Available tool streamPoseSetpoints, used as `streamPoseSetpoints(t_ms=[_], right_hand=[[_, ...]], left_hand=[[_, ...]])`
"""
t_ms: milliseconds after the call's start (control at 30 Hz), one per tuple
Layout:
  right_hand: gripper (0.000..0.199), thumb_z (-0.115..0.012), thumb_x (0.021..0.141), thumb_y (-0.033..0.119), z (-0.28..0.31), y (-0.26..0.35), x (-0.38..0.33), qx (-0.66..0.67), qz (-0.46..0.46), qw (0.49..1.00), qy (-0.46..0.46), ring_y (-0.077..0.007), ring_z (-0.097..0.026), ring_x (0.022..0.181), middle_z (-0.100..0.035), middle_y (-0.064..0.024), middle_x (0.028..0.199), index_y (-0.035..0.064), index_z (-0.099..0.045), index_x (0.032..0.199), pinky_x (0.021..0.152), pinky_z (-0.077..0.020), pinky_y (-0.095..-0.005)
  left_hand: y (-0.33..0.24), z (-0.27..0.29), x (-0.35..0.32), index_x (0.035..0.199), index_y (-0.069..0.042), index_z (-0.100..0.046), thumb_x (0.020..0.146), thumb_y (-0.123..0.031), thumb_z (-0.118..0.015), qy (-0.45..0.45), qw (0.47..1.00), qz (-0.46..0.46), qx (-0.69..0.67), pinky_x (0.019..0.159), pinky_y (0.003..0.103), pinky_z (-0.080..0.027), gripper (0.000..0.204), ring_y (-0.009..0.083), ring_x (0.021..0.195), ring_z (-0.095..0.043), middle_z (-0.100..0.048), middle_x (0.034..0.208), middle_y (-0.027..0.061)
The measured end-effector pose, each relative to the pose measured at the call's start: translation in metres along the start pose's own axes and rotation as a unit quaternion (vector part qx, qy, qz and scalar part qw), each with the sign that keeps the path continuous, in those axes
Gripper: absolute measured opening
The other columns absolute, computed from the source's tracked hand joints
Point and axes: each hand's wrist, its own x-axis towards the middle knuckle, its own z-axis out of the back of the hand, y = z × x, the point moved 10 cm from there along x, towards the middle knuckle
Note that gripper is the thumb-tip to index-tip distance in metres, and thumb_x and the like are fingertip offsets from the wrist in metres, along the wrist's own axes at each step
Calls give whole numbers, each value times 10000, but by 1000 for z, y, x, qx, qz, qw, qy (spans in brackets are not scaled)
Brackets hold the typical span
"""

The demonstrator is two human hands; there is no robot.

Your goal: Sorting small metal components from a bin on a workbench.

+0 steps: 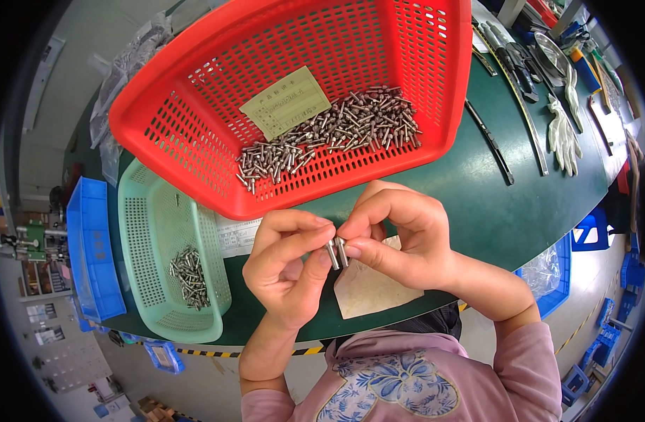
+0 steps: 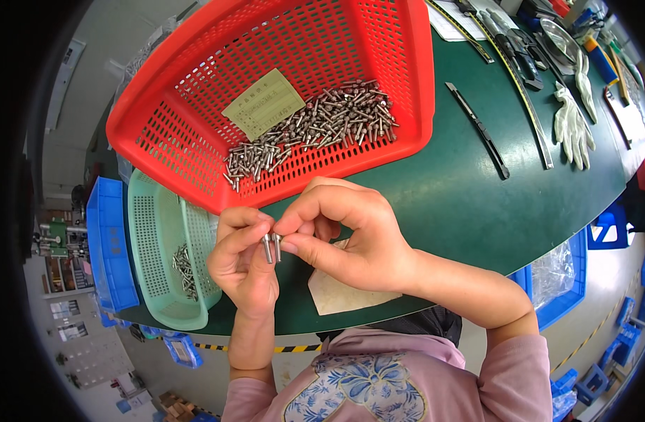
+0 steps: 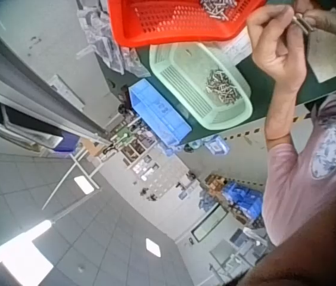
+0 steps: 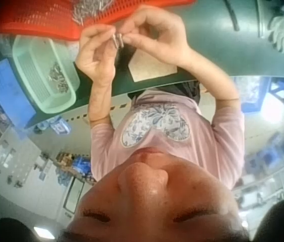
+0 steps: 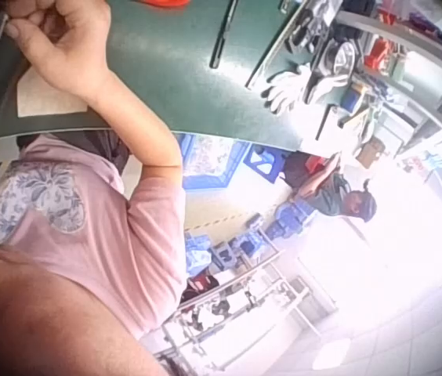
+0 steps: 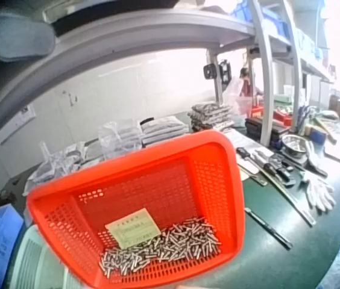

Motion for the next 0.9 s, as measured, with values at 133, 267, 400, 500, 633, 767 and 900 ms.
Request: streamPoseSetpoints(t_ms=[133,267,400,500,633,767,900], right_hand=[[111,-713,762,16,-3,-7,2,10,-37,999,6,-41,-471,591,-563,-9,749,15,-629,834,508,-375,-194],[131,-742,762,50,-2,-23,-4,56,-131,990,-14,-24,-501,621,-581,2,766,18,-622,803,542,-402,-182],[167,-754,755,59,-7,-29,-7,86,-156,984,12,-23,-511,634,-593,5,761,20,-597,794,570,-415,-176],[176,-753,758,63,-15,-34,-8,93,-185,978,21,-16,-506,638,-590,20,746,25,-585,797,577,-416,-173],[147,-727,788,90,-8,-46,-11,34,-199,979,25,0,-472,610,-559,54,693,29,-594,784,531,-387,-177],[142,-715,779,102,-25,-30,-7,-42,-146,986,64,-55,-487,541,-552,19,633,31,-600,735,485,-392,-222],[138,-706,760,101,-41,-12,-10,-187,1,974,129,-198,-506,497,-544,-64,606,37,-618,674,480,-409,-311]], left_hand=[[3,0,2,941,40,-638,774,25,-658,-2,1000,25,18,754,273,-485,169,195,881,-579,-563,1001,146],[11,1,1,878,34,-611,743,32,-655,3,999,45,29,815,294,-467,142,194,928,-567,-561,1006,145],[15,-1,1,884,20,-600,734,44,-641,11,997,65,-44,823,299,-470,157,193,933,-568,-557,1027,135],[5,9,0,882,9,-590,731,47,-635,7,996,55,-64,828,304,-473,162,186,934,-569,-556,1035,124],[-45,74,-7,867,-2,-576,732,22,-629,-104,972,-18,212,809,300,-464,147,190,938,-561,-568,1046,121],[-109,134,-38,950,-12,-603,749,-30,-657,-133,778,-23,614,844,356,-440,209,254,987,-557,-571,1079,128],[-108,140,-39,1060,-21,-603,751,-47,-679,-213,695,39,686,891,379,-416,320,287,1041,-534,-554,1101,130]])
